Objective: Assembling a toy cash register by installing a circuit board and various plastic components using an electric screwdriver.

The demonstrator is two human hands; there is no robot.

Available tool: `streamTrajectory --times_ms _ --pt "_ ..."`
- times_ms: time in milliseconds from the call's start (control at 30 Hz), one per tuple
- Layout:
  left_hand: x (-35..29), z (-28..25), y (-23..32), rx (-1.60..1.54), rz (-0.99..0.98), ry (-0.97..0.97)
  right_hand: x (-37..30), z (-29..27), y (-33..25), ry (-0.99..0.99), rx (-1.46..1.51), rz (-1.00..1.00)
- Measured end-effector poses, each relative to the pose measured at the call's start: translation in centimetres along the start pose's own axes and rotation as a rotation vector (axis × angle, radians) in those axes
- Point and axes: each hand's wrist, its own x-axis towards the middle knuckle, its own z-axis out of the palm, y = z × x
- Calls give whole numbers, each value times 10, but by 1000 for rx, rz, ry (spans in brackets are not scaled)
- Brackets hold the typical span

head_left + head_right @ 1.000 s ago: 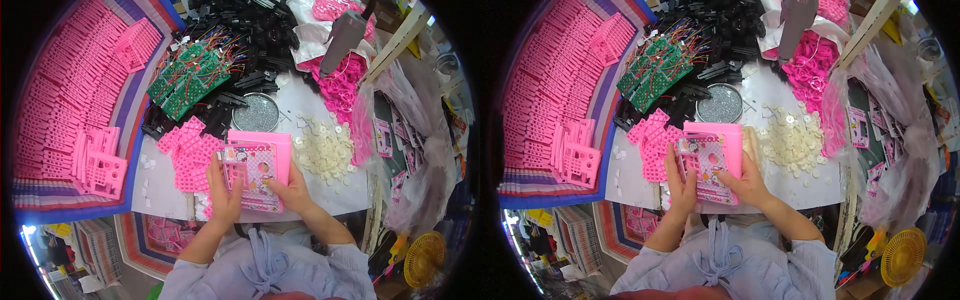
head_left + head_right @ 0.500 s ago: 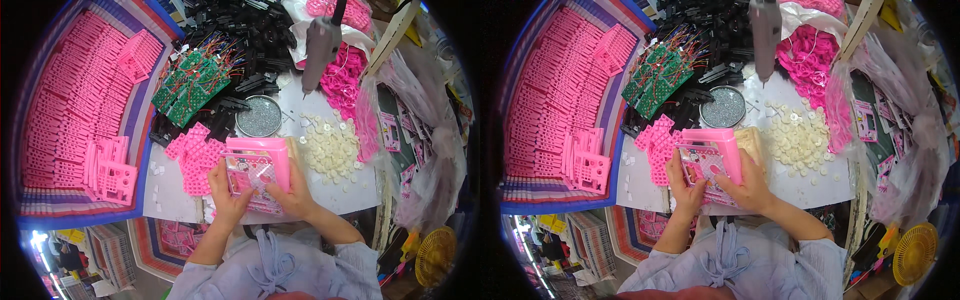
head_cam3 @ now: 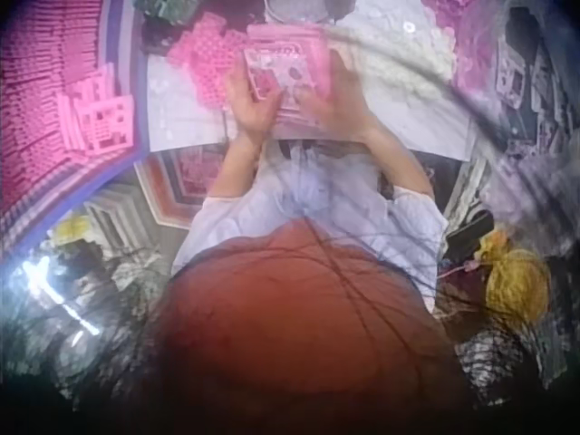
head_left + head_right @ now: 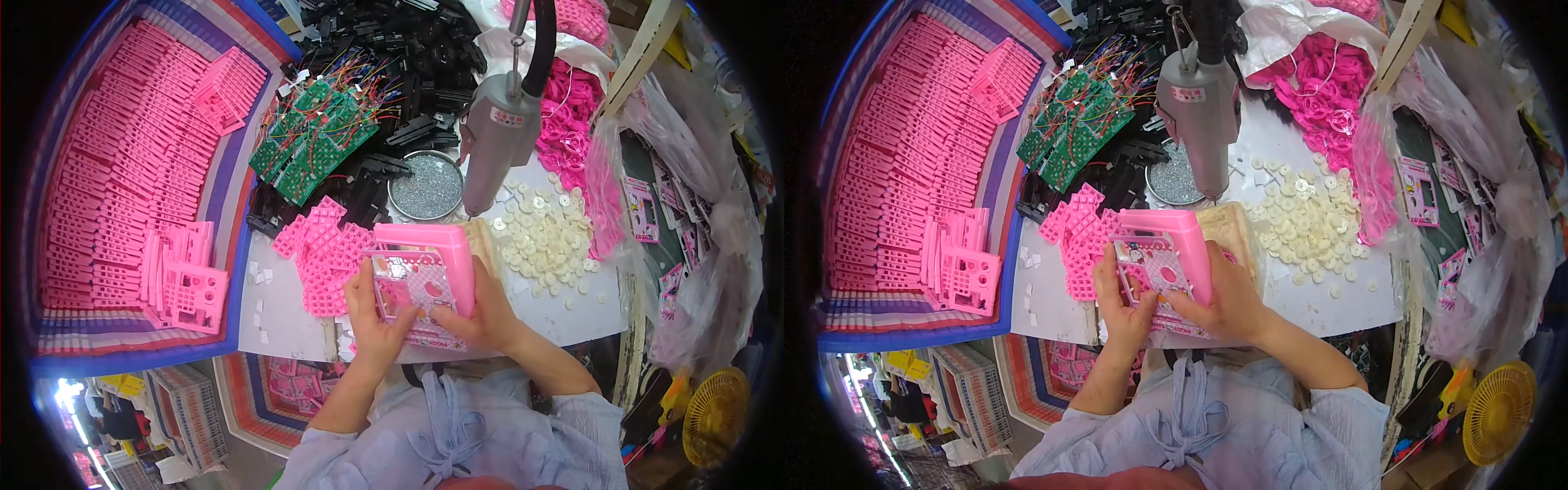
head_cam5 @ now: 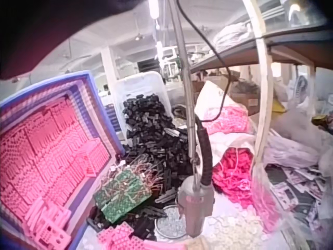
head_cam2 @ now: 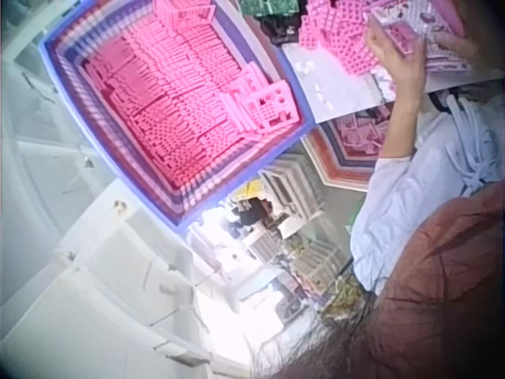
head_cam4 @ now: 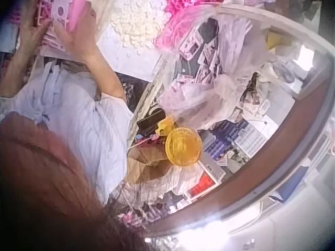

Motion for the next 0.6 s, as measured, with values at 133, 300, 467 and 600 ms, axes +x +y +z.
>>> streamTrajectory --times_ms 133,300,467,600 --pt "-1 -2 9 -148 -116 -23 -2 7 6 57 119 -69" --pt "-3 1 10 -204 -173 -5 -3 10 8 78 169 -94" --pt "-3 0 10 -198 -178 -12 -4 0 7 -29 24 -22" --pt "-1 -4 13 -179 -188 -42 2 -13 -6 -153 73 117"
